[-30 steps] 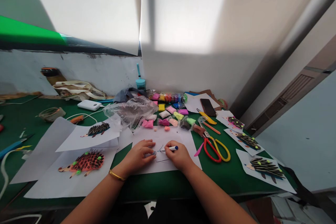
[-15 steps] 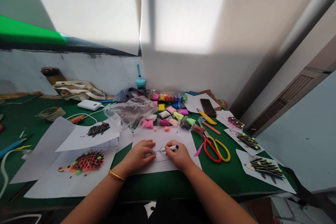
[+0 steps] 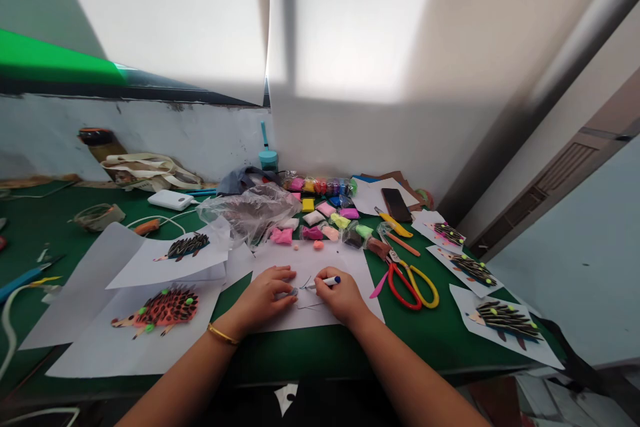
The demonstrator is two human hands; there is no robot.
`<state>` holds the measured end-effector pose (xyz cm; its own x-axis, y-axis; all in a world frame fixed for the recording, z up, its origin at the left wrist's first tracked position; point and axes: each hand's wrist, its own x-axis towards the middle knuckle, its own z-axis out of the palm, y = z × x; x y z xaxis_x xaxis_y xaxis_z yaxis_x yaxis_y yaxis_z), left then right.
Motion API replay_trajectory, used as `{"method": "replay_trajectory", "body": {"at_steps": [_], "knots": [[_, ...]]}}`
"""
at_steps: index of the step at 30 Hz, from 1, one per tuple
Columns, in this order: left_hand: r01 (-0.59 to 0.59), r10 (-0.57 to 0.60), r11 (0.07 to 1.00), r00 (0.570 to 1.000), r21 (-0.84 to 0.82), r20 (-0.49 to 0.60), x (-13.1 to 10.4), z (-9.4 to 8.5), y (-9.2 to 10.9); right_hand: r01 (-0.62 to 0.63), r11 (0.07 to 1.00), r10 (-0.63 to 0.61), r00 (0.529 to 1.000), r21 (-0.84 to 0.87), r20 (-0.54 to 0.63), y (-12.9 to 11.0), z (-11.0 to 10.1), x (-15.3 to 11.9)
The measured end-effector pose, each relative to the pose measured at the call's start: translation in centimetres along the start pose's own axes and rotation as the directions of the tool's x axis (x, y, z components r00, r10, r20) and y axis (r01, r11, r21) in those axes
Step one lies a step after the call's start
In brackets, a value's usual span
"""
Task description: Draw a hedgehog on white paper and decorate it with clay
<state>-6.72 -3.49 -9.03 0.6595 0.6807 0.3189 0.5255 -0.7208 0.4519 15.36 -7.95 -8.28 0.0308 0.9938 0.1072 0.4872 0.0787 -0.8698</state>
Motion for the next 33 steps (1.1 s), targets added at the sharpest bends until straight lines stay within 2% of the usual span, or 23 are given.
{"method": "replay_trajectory", "body": {"at_steps": [33], "knots": [[0.004,-0.004,1.0,1.0,0.005,0.023,0.08,-0.19,0.09,-0.006,1.0,0.005,0.999,0.011,0.033,-0.2,0.04,-0.12]]}}
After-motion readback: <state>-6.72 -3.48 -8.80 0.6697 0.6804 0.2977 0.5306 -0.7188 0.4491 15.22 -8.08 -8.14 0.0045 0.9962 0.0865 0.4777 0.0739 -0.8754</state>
